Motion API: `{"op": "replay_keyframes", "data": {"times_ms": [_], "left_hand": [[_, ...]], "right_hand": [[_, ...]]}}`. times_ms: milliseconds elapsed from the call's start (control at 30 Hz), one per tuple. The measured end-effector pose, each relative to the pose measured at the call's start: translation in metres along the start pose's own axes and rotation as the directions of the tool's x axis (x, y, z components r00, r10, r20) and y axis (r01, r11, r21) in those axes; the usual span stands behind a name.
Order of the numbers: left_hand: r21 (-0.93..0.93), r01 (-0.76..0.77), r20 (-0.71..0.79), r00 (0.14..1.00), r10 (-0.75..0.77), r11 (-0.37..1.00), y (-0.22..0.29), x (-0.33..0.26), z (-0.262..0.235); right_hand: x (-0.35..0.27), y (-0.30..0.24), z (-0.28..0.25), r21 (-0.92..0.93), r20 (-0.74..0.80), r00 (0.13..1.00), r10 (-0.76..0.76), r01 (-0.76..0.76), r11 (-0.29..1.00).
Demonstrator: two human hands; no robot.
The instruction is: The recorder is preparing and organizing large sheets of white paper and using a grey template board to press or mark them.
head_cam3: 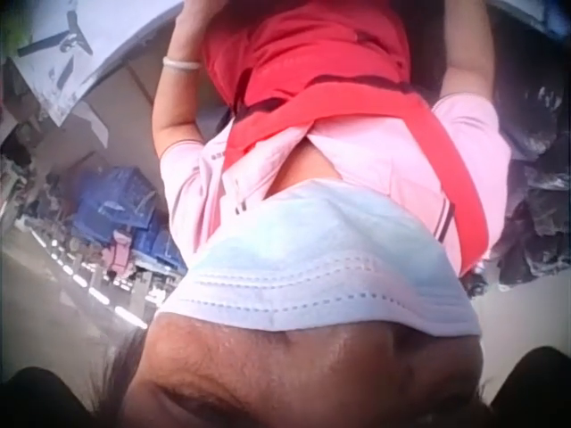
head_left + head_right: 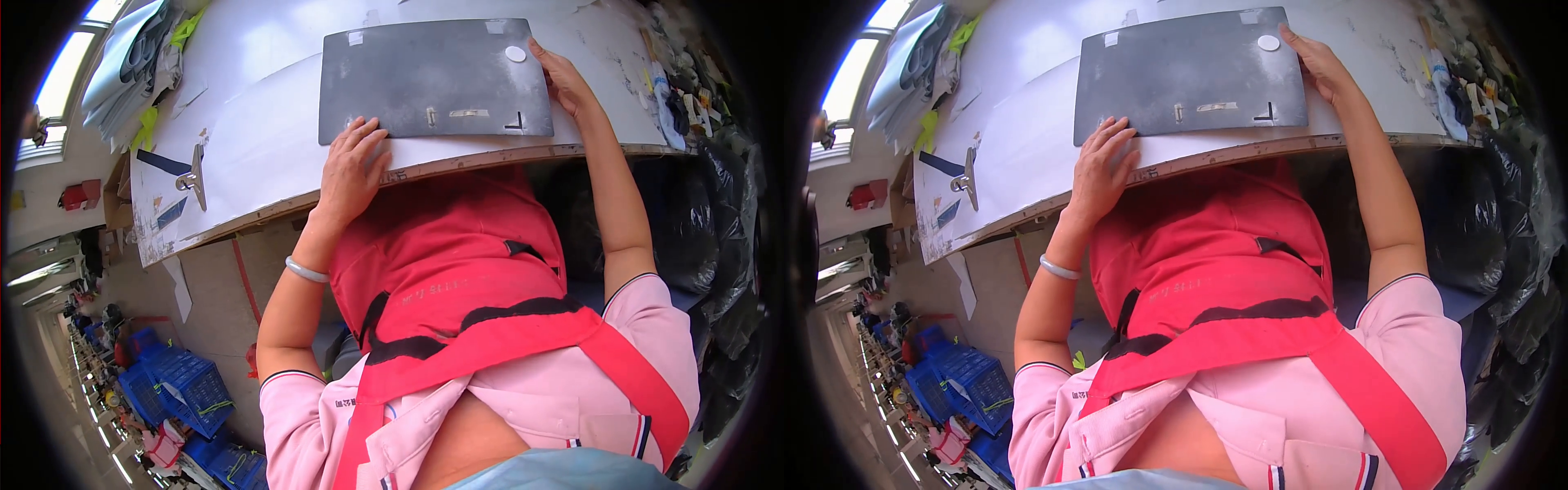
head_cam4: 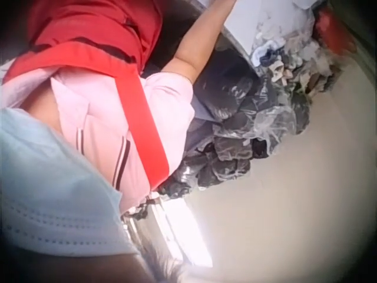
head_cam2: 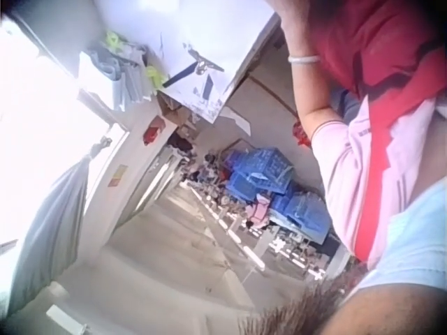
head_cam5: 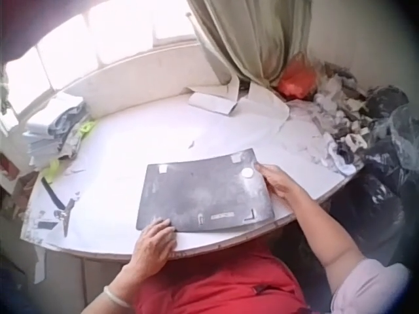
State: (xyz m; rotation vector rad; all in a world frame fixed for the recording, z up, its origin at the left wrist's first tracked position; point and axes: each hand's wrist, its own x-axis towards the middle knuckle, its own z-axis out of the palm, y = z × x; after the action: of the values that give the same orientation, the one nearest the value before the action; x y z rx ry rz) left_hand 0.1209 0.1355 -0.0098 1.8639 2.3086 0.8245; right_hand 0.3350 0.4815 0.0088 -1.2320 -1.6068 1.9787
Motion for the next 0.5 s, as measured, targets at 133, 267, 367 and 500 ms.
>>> {"op": "replay_keyframes", "data": {"times_ms": [133,267,367,500], "left_hand": [[0.025,-0.011,-0.056,0.998,0.012,1.000,0.005,0.000,0.002],[-0.078,-0.022,-0.136,0.991,0.011,0.997,0.035,0.005,-0.002],[-0.267,-0.036,0.024,0.999,0.044,0.963,0.070,0.026,0.009],[-0.122,-0.157,0.003,0.987,0.158,0.980,0.089,0.064,0.048]], "right_hand": [[0.024,0.017,0.008,-0.097,0.058,0.986,-0.155,0.160,0.982],[0.032,0.019,-0.004,0.233,0.151,0.951,-0.270,0.231,0.945],[0.024,0.000,-0.022,0.430,0.058,0.943,-0.328,0.273,0.861],[0.009,-0.006,-0.020,0.584,0.070,0.946,-0.318,0.219,0.781]]}}
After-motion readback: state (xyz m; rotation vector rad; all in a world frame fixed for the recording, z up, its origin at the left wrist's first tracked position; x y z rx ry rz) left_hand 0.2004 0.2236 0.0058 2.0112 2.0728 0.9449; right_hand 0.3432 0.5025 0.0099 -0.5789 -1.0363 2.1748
